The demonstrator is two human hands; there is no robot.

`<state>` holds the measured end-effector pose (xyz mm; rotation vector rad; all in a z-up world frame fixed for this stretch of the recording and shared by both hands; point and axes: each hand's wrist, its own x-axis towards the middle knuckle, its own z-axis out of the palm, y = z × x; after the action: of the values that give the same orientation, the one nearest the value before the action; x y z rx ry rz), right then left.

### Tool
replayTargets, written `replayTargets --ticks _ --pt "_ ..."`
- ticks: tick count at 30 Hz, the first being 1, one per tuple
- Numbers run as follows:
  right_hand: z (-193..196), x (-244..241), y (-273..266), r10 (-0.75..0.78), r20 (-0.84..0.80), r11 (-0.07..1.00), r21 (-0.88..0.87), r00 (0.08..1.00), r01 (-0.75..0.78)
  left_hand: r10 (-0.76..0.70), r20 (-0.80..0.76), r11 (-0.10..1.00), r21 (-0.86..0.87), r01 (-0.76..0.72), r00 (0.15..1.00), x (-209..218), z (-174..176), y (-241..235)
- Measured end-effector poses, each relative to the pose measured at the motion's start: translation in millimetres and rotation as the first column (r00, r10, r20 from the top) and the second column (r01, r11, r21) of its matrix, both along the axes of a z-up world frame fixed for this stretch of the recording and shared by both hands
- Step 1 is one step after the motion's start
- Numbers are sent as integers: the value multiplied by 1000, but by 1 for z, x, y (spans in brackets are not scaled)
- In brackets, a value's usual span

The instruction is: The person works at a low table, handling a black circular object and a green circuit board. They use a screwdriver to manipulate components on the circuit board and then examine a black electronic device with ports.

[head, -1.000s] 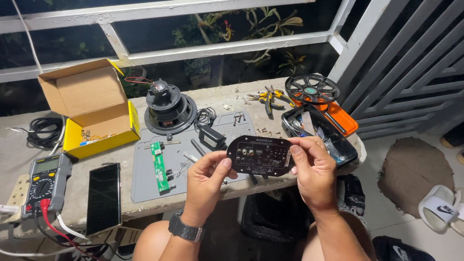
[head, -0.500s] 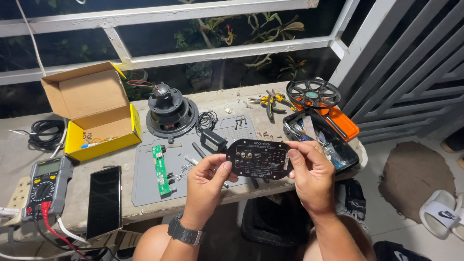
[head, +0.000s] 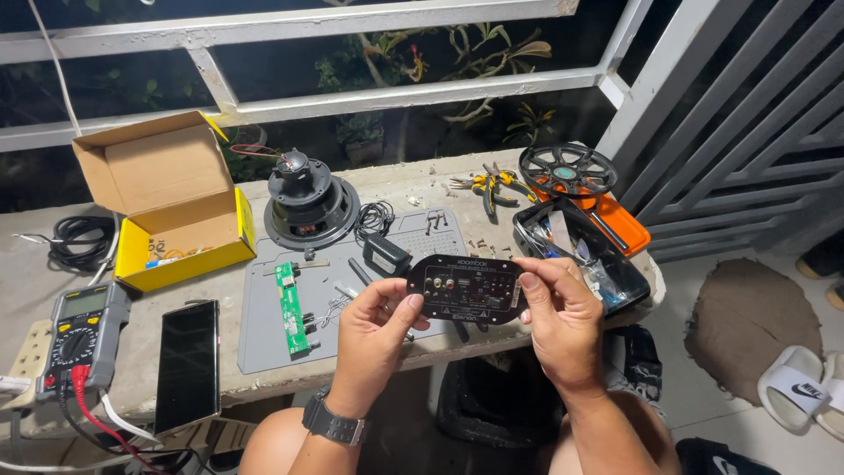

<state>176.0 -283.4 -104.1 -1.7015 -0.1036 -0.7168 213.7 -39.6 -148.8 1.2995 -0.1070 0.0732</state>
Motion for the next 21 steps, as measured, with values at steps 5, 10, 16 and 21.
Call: replayTargets --ticks 5,10,16,21 --pt "0 0 1 9 1 1000 0 1000 -9 11 -16 1000 -1 -11 1000 1 1 0" --pt "-3 2 1 23 2 1000 -3 1000 -23 38 4 999 17 -38 999 2 1 0" --pt "2 0 4 36 -15 999 -16 999 -36 60 -3 998 28 -59 998 3 3 2" --pt "3 -1 4 35 -27 999 -8 999 -35 39 4 999 22 -39 999 5 -4 5"
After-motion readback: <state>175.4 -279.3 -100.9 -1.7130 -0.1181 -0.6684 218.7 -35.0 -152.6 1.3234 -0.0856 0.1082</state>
